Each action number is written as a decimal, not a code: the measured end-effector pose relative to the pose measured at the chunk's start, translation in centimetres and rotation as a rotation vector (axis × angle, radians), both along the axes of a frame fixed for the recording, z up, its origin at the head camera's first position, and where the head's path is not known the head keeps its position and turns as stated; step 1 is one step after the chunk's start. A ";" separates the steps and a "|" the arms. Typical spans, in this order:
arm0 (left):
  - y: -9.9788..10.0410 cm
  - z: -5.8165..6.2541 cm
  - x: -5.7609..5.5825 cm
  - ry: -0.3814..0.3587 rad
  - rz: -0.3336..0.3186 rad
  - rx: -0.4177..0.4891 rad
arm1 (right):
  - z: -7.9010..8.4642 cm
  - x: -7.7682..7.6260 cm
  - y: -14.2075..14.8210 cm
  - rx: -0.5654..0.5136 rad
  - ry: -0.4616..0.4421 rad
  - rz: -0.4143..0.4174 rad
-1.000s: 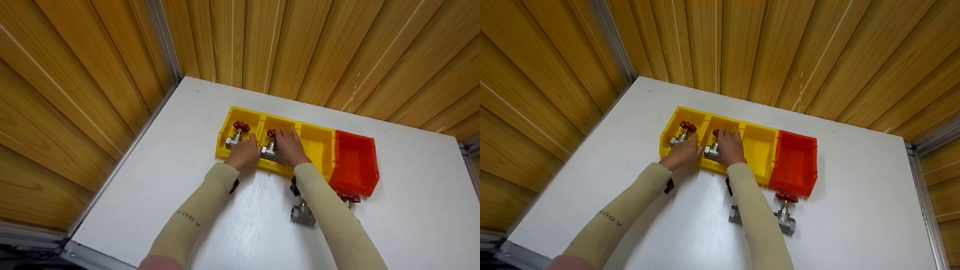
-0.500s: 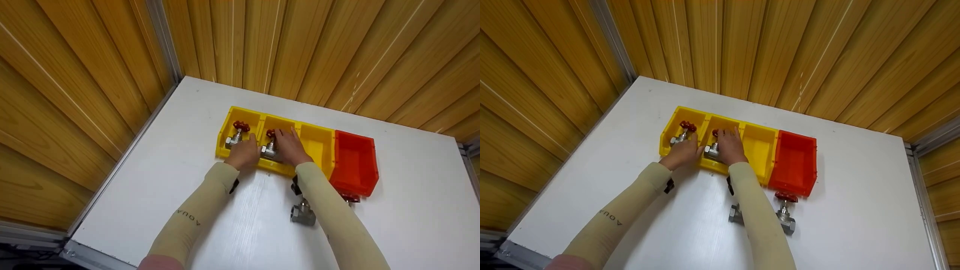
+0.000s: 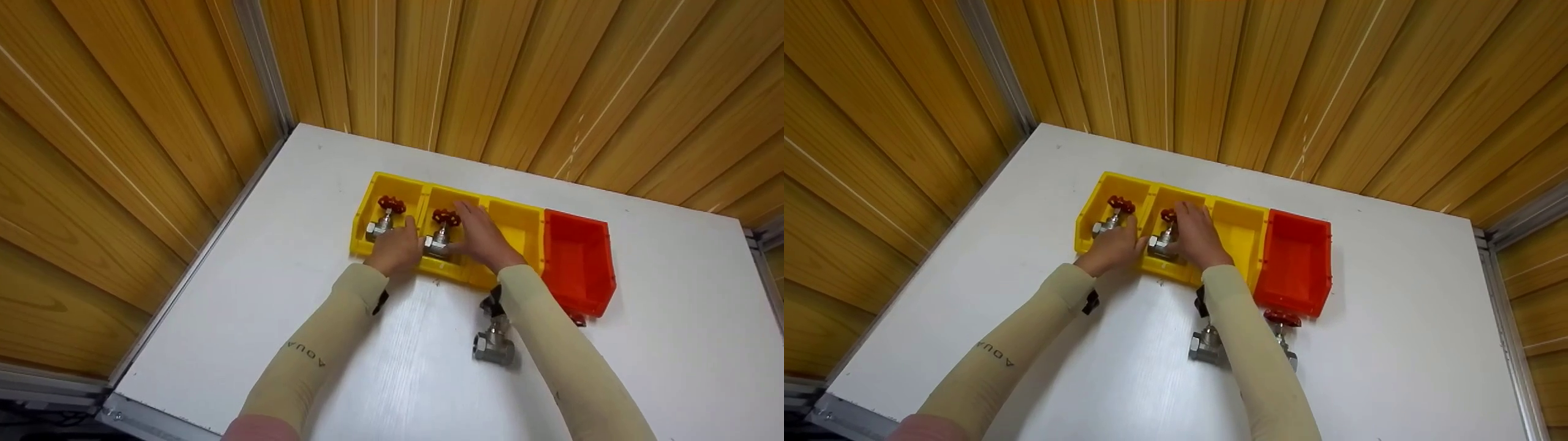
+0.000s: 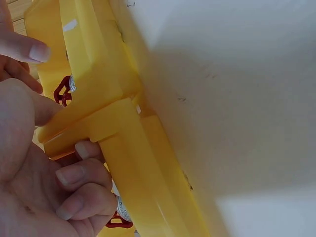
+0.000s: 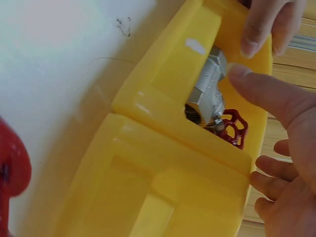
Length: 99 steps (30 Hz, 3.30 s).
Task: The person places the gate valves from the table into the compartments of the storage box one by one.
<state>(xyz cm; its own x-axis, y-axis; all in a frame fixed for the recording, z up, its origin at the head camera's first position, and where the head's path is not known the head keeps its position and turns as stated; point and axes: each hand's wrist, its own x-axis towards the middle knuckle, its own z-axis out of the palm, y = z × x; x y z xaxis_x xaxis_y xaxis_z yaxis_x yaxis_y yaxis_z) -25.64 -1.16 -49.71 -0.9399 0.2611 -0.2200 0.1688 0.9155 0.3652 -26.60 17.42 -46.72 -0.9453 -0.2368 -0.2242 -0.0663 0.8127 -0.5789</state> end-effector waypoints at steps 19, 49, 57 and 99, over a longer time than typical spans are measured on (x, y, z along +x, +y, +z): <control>-0.3 -0.5 -0.1 0.053 -0.019 -0.025 | 0.9 2.5 1.5 -0.007 0.050 -0.031; -0.9 0.1 0.3 0.208 0.078 0.034 | 0.5 6.0 3.9 -0.061 0.016 -0.069; -0.3 0.6 0.9 0.330 0.069 0.048 | 0.4 7.0 4.4 0.001 0.049 -0.050; 5.0 0.2 2.4 0.353 -0.049 -0.001 | -0.9 11.9 7.7 0.029 -0.044 -0.128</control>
